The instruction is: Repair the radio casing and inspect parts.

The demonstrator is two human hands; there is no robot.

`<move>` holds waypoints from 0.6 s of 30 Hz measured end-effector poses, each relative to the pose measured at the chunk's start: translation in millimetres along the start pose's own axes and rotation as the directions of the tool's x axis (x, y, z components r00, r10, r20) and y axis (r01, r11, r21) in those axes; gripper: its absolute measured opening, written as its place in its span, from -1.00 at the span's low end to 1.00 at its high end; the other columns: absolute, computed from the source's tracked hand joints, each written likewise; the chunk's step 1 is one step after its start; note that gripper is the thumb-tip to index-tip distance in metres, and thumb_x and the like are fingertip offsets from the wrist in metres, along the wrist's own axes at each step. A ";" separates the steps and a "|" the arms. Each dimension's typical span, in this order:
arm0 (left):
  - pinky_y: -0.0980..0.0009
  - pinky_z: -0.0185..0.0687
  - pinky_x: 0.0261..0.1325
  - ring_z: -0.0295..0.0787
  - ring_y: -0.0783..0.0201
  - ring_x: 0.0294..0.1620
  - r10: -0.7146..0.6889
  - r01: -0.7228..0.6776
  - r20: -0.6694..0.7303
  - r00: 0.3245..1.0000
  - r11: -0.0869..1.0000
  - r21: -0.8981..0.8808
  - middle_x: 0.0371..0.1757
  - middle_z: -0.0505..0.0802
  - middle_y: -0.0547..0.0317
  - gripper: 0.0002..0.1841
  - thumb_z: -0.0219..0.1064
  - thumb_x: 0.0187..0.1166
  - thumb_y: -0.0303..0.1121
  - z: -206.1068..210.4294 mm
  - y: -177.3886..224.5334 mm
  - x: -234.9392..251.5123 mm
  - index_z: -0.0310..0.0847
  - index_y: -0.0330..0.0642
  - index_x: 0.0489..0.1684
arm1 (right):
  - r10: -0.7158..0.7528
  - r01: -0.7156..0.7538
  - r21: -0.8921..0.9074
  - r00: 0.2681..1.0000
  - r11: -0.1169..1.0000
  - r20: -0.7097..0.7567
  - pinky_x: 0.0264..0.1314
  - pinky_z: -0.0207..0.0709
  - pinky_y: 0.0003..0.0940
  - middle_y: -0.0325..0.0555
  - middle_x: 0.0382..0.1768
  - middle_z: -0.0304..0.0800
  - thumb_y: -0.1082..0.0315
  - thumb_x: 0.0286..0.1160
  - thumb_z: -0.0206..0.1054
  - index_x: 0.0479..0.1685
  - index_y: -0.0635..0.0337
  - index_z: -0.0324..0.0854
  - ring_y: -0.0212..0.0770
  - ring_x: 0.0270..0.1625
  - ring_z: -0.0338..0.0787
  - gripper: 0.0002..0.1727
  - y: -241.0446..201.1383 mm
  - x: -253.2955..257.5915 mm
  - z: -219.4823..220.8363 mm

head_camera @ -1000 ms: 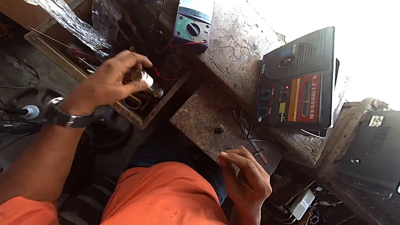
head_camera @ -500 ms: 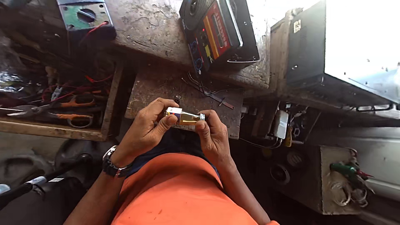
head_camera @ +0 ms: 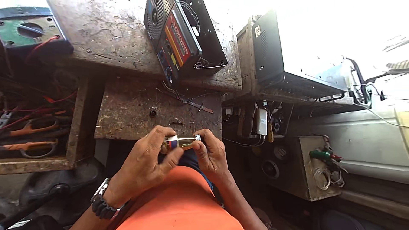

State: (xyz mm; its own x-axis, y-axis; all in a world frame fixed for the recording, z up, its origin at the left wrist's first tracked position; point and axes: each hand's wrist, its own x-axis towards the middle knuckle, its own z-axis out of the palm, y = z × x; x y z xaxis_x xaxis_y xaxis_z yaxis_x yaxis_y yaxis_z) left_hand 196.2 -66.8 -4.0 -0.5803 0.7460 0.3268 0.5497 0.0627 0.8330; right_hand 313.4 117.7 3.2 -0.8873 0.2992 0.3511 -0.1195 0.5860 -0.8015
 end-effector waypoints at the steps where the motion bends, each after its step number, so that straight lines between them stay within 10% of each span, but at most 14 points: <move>1: 0.37 0.74 0.21 0.72 0.40 0.18 0.010 -0.012 0.030 0.999 0.997 0.072 0.19 0.76 0.17 -0.46 0.42 0.55 0.05 2.3 1.9 2.5 0.58 -0.14 0.34 | 0.035 -0.035 -0.006 0.999 0.999 -0.006 -0.26 0.63 -0.54 -0.22 -0.40 0.71 -0.07 0.81 0.13 -0.11 0.29 0.69 -0.50 -0.36 0.67 -0.47 -1.8 -0.8 -0.1; 7: 0.35 0.60 -0.41 0.71 0.34 -0.43 0.026 -0.021 -0.013 1.000 0.959 0.283 -0.46 0.77 0.24 -0.80 0.35 0.36 -0.17 30.5 -5.9 20.1 0.71 -0.09 -0.38 | -0.036 0.036 -0.034 0.999 0.999 -0.001 -0.17 0.67 -0.46 -0.10 -0.36 0.71 -0.03 0.83 0.09 -0.12 0.37 0.68 -0.38 -0.28 0.71 -0.45 -5.9 -0.4 -1.5; 13: 0.63 0.47 -0.46 0.55 0.64 -0.51 -0.014 0.005 0.173 0.985 0.999 0.052 -0.54 0.70 0.39 -0.75 0.42 0.33 -0.07 31.9 -6.2 40.9 0.67 -0.06 -0.43 | -0.055 0.059 -0.089 0.997 0.994 0.044 -0.11 0.70 -0.33 -0.02 -0.35 0.73 0.03 0.84 0.08 -0.11 0.39 0.68 -0.21 -0.23 0.76 -0.48 -3.0 10.6 -20.7; 18: 0.19 0.56 -0.42 0.78 0.09 -0.42 0.138 -0.144 0.048 0.989 0.864 0.483 -0.42 0.81 -0.08 -0.69 0.26 0.51 -0.19 38.9 1.6 55.5 0.71 -0.31 -0.33 | 0.071 -0.060 -0.191 0.996 0.980 0.050 -0.22 0.56 -0.26 -0.14 -0.44 0.60 0.03 0.79 -0.06 -0.31 0.21 0.70 -0.18 -0.27 0.68 -0.46 2.9 27.0 -30.6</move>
State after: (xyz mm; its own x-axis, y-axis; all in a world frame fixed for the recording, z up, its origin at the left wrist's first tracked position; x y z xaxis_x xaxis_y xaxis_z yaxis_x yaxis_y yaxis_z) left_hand 188.3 0.5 -1.9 -0.4696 0.7782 0.4169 0.8484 0.2670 0.4571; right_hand 302.7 150.4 25.1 -0.9146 0.3018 0.2690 0.0210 0.7000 -0.7139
